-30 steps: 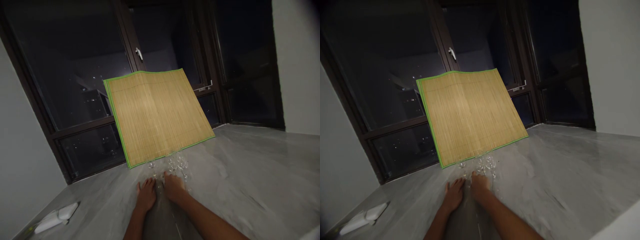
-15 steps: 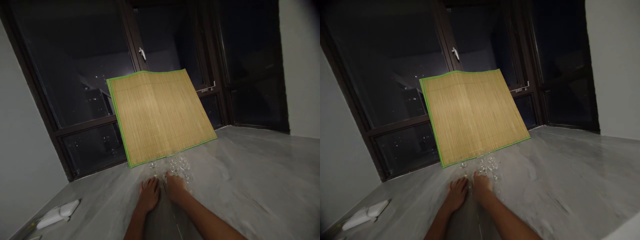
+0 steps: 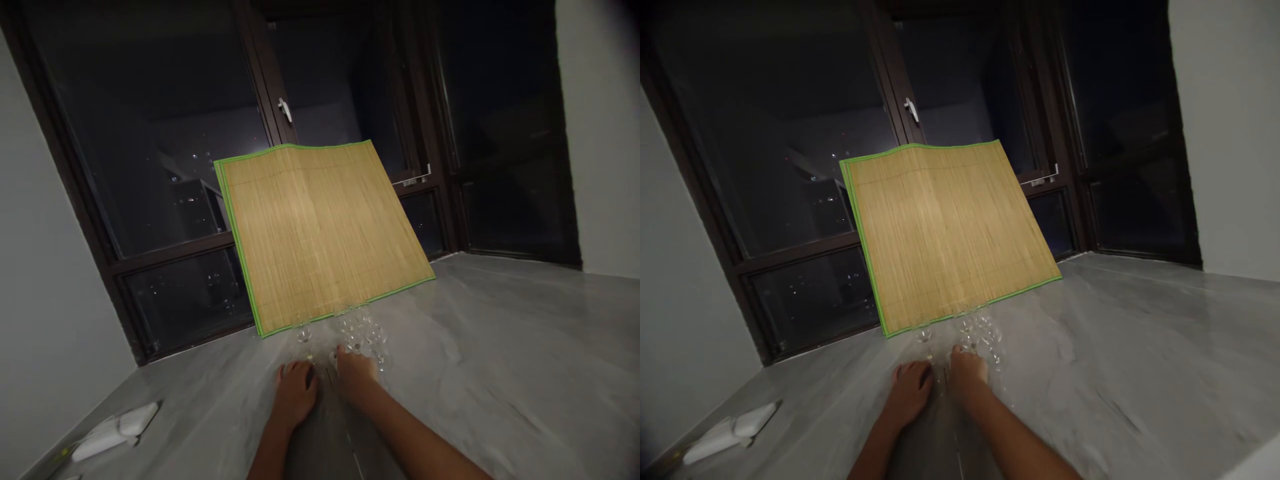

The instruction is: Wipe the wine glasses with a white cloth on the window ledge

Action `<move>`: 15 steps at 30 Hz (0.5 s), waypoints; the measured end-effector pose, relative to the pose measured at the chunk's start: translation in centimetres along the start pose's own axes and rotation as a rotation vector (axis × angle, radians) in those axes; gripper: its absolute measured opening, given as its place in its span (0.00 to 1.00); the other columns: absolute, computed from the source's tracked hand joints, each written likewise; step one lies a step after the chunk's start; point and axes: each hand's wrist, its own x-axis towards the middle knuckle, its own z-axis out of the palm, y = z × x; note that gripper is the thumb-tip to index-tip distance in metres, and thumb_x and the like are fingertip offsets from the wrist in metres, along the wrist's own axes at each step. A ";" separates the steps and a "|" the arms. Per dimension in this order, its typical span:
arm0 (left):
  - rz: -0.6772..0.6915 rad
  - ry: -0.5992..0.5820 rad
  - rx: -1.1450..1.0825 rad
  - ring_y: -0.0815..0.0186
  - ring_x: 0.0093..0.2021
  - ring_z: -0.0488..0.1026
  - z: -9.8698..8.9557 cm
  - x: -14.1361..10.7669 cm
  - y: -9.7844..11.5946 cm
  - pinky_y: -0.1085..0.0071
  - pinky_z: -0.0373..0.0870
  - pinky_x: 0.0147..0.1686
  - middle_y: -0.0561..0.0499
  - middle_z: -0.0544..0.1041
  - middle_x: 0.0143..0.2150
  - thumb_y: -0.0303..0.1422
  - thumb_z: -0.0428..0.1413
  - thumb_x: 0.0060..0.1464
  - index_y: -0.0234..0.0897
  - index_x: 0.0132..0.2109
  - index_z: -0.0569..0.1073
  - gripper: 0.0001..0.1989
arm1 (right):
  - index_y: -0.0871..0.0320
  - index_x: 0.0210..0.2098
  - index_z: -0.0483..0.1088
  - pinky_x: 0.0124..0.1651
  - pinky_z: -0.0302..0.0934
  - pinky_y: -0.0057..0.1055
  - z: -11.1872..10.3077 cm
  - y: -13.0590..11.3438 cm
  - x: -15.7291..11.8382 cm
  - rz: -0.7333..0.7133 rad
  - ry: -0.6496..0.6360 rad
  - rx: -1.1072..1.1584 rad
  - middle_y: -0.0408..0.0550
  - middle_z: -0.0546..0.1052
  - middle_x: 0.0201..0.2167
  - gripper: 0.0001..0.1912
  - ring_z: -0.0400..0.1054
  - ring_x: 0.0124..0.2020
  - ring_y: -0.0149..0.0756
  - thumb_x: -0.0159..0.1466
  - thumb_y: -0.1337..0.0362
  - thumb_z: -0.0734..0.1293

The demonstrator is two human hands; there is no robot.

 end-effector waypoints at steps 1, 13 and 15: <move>-0.005 -0.005 0.002 0.56 0.57 0.67 -0.1 -0.1 0.0 0.49 0.43 0.63 0.48 0.77 0.52 0.38 0.45 0.59 0.45 0.50 0.75 0.17 | 0.62 0.54 0.66 0.45 0.66 0.40 0.0 0.0 0.0 -0.002 0.001 -0.004 0.64 0.79 0.41 0.20 0.75 0.46 0.50 0.63 0.71 0.62; -0.207 0.212 -0.195 0.62 0.36 0.74 -0.5 -0.2 -2.1 0.67 0.64 0.41 0.49 0.79 0.32 0.34 0.48 0.55 0.39 0.32 0.75 0.11 | 0.61 0.55 0.66 0.43 0.67 0.42 0.4 -0.1 0.1 -0.049 0.016 -0.001 0.62 0.79 0.41 0.23 0.75 0.45 0.52 0.61 0.74 0.62; -0.322 0.350 -0.385 0.63 0.33 0.73 -0.1 0.2 -2.5 0.69 0.65 0.37 0.51 0.77 0.30 0.36 0.50 0.54 0.39 0.32 0.73 0.09 | 0.61 0.56 0.65 0.43 0.66 0.41 0.4 -0.1 0.2 -0.055 0.013 0.007 0.62 0.79 0.41 0.23 0.75 0.45 0.52 0.60 0.74 0.63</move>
